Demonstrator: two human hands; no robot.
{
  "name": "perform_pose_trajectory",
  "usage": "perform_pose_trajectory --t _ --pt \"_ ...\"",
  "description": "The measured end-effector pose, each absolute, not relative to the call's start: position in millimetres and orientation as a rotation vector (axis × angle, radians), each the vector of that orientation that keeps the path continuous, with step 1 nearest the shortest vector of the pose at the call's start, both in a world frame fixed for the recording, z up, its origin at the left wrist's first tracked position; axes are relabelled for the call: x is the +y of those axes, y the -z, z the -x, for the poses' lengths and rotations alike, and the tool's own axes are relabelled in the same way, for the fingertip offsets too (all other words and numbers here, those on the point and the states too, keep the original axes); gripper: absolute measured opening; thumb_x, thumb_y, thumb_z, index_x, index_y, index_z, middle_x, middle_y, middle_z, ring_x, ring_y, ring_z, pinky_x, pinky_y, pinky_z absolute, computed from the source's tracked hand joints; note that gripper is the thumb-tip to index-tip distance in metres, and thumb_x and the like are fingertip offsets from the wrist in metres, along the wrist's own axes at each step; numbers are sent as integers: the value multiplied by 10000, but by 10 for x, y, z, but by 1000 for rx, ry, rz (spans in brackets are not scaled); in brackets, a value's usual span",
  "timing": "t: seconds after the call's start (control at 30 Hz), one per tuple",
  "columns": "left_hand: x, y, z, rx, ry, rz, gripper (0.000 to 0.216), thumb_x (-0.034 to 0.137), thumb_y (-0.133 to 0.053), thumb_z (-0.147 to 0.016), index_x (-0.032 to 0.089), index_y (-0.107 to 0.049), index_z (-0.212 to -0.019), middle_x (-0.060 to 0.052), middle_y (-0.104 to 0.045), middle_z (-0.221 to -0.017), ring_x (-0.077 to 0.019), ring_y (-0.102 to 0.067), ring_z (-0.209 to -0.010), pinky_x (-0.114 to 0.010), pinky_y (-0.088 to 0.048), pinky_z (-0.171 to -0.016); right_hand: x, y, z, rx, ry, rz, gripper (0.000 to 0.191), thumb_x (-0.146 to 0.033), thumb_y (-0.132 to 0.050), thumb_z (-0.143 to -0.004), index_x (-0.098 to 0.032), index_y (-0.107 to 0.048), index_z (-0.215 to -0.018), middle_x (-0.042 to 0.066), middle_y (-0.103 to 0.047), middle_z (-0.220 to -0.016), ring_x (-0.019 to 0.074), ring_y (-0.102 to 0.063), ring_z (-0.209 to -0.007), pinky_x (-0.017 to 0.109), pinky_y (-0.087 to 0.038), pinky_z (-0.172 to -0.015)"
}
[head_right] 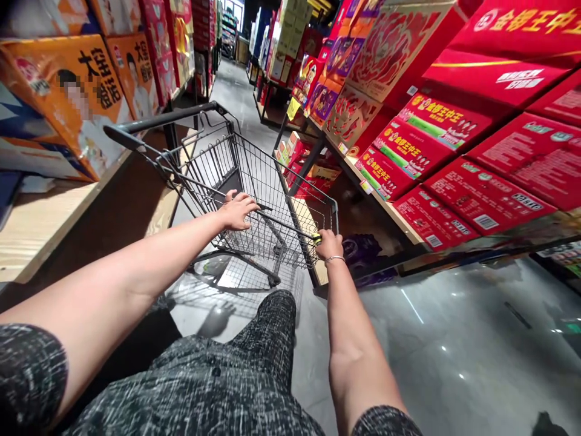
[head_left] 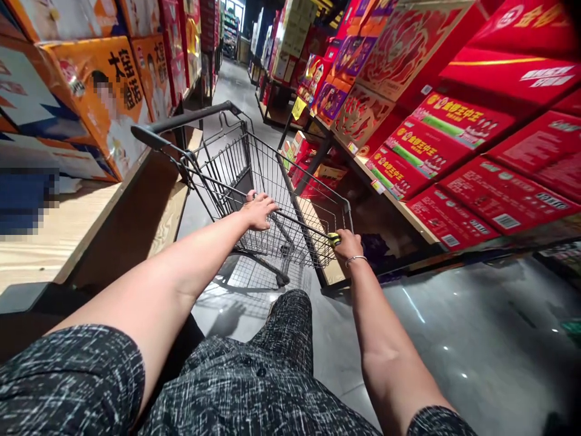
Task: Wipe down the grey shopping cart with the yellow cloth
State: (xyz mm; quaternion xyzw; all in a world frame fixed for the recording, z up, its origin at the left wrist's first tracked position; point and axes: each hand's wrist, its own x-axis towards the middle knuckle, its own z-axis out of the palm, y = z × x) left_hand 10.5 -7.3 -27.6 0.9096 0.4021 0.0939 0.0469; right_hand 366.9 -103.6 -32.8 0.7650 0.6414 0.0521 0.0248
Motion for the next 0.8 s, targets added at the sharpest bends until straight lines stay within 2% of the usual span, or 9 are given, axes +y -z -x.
perform_pose_trajectory --t 0.2,0.43,0.5,0.63,0.7,0.8 --pt "56 294 -106 1216 -289 -2771 597 385 -641 -766 300 -601 -1356 -59 -540 -1432 -339 -297 -1433 -580 -60 -1194 -1145 338 -3606 1960 -124 -2457 354 -170 -567 -803 -215 -652 -1144 82 -618 -1192 249 -483 -985 328 -359 -833" --pt "237 273 -24 1320 -271 -2753 522 376 -657 -766 336 -645 -1287 -28 -509 -1485 -325 -308 -1446 -594 -46 -1215 -1082 311 -3442 2028 -89 -2437 415 -143 -534 -776 -199 -651 -1171 93 -610 -1186 239 -489 -970 350 -373 -878" --pt "330 276 27 1377 -248 -2721 536 401 -678 -757 344 -652 -1290 -24 -462 -1538 -357 -238 -1495 -616 17 -1218 -1051 302 -3368 2054 -75 -2420 423 -131 -532 -768 -198 -652 -1169 96 -611 -1169 238 -491 -972 352 -371 -894" --pt "481 255 80 1562 -225 -2578 646 445 -754 -712 340 -642 -1339 -29 -348 -1627 -446 6 -1551 -677 166 -1168 -1064 333 -3161 2144 -72 -2419 459 -98 -529 -750 -206 -652 -1179 106 -607 -1183 251 -479 -993 364 -376 -913" --pt "460 218 7 1572 -238 -2564 711 444 -769 -709 330 -610 -1392 -39 -333 -1639 -462 55 -1547 -694 202 -1146 -1120 395 -3043 2192 -130 -2467 489 -86 -511 -759 -206 -643 -1214 109 -592 -1233 269 -457 -1030 372 -384 -917" --pt "276 156 -268 1331 -215 -2660 708 423 -709 -788 359 -526 -1469 -32 -410 -1598 -400 -90 -1555 -672 180 -1177 -1208 552 -2882 2301 -251 -2491 546 -59 -491 -763 -209 -637 -1267 106 -563 -1315 288 -416 -1106 395 -394 -961"
